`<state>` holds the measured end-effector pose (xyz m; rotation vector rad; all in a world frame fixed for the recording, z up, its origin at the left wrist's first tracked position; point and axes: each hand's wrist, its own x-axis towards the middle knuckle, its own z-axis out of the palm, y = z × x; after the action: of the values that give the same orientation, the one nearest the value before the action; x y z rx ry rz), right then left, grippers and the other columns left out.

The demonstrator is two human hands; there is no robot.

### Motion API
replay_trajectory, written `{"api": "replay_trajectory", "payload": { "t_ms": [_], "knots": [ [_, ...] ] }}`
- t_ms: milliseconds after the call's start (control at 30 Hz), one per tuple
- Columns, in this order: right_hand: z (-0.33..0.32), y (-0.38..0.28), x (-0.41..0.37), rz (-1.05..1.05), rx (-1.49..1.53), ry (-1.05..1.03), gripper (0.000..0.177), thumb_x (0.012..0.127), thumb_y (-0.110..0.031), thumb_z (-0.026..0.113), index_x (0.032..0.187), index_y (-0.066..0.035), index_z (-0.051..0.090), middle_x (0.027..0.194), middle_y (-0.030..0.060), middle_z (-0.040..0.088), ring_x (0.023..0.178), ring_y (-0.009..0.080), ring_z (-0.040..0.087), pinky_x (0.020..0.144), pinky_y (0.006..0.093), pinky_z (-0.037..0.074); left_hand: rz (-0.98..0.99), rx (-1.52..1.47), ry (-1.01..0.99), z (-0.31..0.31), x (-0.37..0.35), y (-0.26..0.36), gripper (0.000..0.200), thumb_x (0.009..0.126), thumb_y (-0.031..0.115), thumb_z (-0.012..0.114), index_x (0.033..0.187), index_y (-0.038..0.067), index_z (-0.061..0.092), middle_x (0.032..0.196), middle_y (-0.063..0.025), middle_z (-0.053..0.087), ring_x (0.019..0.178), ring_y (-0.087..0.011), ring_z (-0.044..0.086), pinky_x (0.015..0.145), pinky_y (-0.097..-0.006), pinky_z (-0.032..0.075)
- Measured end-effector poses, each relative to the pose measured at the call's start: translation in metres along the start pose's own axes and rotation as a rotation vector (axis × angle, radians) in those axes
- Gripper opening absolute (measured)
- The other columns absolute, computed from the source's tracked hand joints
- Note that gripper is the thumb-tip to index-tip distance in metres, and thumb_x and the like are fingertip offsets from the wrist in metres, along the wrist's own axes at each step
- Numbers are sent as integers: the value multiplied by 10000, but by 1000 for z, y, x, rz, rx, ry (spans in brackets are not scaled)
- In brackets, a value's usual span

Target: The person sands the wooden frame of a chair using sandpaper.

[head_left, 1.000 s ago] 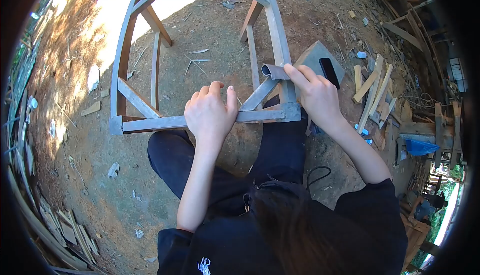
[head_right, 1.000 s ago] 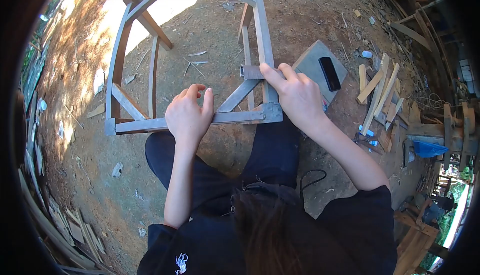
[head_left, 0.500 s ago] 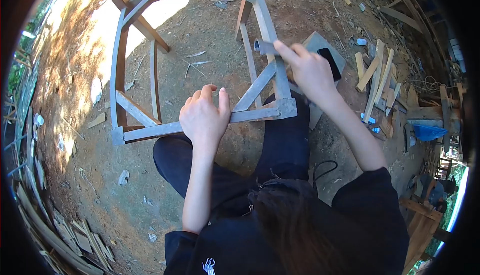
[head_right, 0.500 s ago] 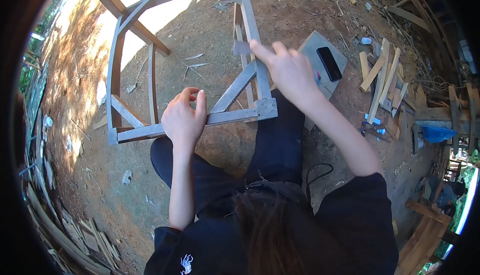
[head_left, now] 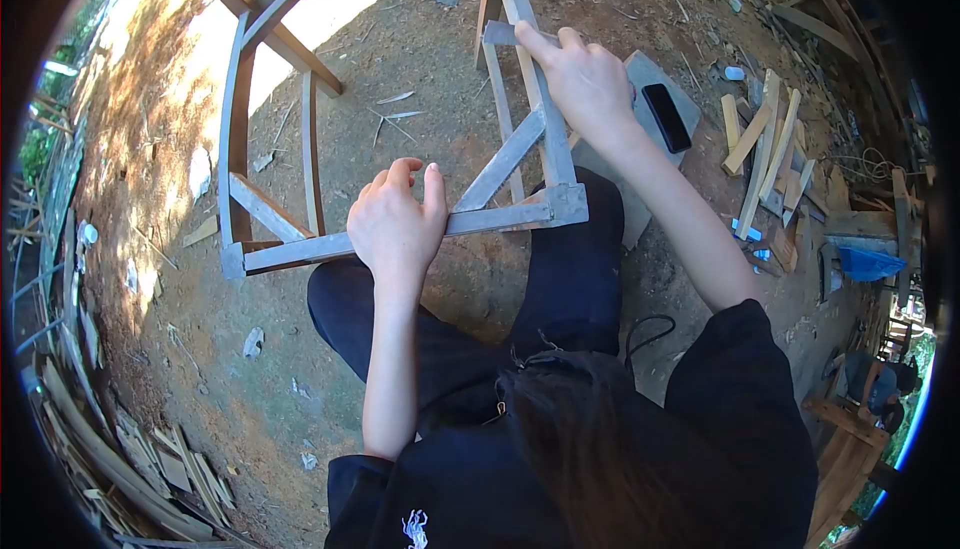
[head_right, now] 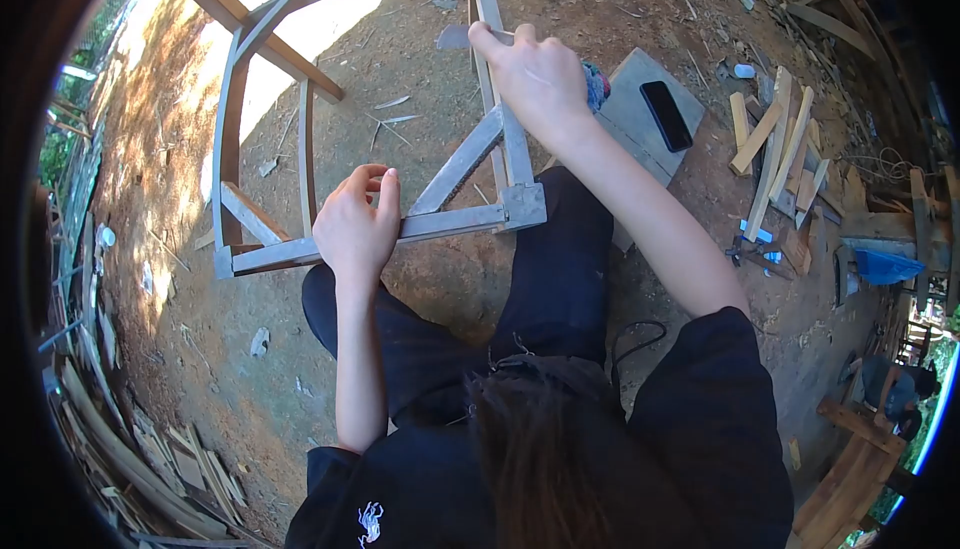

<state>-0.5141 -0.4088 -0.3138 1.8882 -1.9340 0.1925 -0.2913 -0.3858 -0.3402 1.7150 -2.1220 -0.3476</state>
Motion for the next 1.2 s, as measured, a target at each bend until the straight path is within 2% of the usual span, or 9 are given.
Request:
{"api": "replay_trajectory", "payload": {
  "t_ms": [300,500,567,633,767,833,1033,1133,1200],
  "knots": [
    [-79,-7,-104,-192,153,-159,391,741,-57,554,1099,-205,503,751,89,495,509,208,568,387,294,470,17,-44,65,3,0,1,242,798,312,558,820,90,654,716,-80,634,685,-242,622,603,-350,474],
    [-30,2,-38,-140,148,-8,335,783,-83,529,1094,-205,510,688,95,538,539,237,607,411,322,485,6,-39,45,3,0,1,245,798,311,559,824,87,654,721,-82,637,687,-246,624,613,-357,474],
    [-20,0,0,-50,81,-130,445,778,-64,533,1196,-210,491,761,122,562,610,287,627,491,357,507,-3,-11,22,2,-1,0,245,819,325,539,850,111,654,750,-59,651,707,-213,629,623,-334,477],
    [-3,-1,23,-57,72,-109,435,797,-72,510,1208,-210,482,749,133,563,606,289,629,484,361,504,-6,4,15,2,-1,0,245,829,332,530,863,124,654,764,-48,658,717,-198,632,628,-324,479],
    [-12,-7,4,-28,92,-98,445,800,-59,500,1216,-215,484,784,139,571,601,287,625,487,361,503,-2,6,20,1,-1,0,244,826,330,534,861,121,655,761,-49,657,719,-202,633,628,-326,479],
    [-30,-8,-28,-98,138,-41,376,771,-82,539,1124,-207,509,698,119,571,560,262,620,431,339,498,0,-11,36,2,-1,0,246,815,325,543,851,109,654,746,-64,649,710,-218,629,627,-336,479],
    [-111,-19,-126,-133,221,-326,418,724,-45,546,1106,-213,527,722,74,483,528,216,561,455,323,478,-1,-54,62,3,0,1,248,795,315,560,829,88,653,719,-96,633,687,-251,619,616,-358,474],
    [-119,-8,-160,-294,333,-650,399,730,-79,586,1113,-181,544,782,75,558,567,217,585,502,328,492,21,-105,77,2,0,2,243,793,304,574,831,76,649,743,-102,633,705,-255,617,634,-363,474],
    [-120,-9,-161,-130,518,-582,390,736,-114,615,1118,-142,543,800,64,587,615,214,605,511,321,495,43,-198,99,-1,0,1,248,787,296,594,844,60,645,790,-116,636,753,-264,617,681,-363,477]
  ]
}}
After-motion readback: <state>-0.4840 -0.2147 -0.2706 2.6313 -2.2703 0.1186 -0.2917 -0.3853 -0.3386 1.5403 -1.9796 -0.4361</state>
